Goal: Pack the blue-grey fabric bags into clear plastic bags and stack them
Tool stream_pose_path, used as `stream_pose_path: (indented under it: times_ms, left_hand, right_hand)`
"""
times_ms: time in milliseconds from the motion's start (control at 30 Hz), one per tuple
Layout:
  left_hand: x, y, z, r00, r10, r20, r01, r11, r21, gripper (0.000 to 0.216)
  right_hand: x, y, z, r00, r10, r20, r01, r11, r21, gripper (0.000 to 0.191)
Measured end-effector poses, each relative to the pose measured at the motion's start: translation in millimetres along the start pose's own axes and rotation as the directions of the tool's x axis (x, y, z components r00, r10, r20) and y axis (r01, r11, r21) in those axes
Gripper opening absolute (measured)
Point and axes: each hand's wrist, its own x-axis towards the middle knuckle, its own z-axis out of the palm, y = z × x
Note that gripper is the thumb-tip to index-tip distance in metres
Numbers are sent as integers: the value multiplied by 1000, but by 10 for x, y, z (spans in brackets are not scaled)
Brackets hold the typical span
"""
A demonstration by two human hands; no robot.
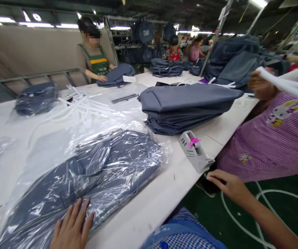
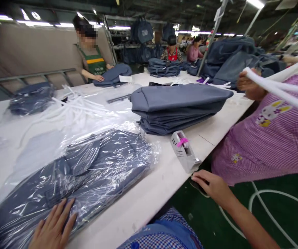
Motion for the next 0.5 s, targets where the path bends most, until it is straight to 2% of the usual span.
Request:
stream_pose_path:
  times_ms: [33, 100, 167, 233, 367, 500]
  left_hand:
    - [6, 38, -21, 1000, -17, -7, 17, 1000, -7, 62]
    - [14, 98, -55, 998, -53, -21, 52, 998, -24, 61]
    - [15, 135, -77, 997, -66, -36, 65, 997, -41, 61]
    - [10, 150, -84, 997, -68, -44, 66, 997, -45, 60]
    - [-16, 130, -53, 998, -48, -40, 47, 999, -9, 59]
    - [-66, 70, 22, 1000, -4, -16, 5, 999, 33, 58]
  right_hand:
    - [141, -166, -76, 992, -114, 55, 114, 993, -12, 29]
    - [497, -532, -178, 935, -312, 167, 321, 947, -30, 25]
    - [898, -885, -200, 845, -468, 259, 493, 869, -37, 25]
    - [1291, -1177, -142, 742, -573, 349, 621, 783, -34, 23]
    - [1957, -1539, 132, 578, -634, 514, 747, 665, -19, 20]
    - [2434, -1719, 482, 454, -628, 632, 806, 592, 10, 17]
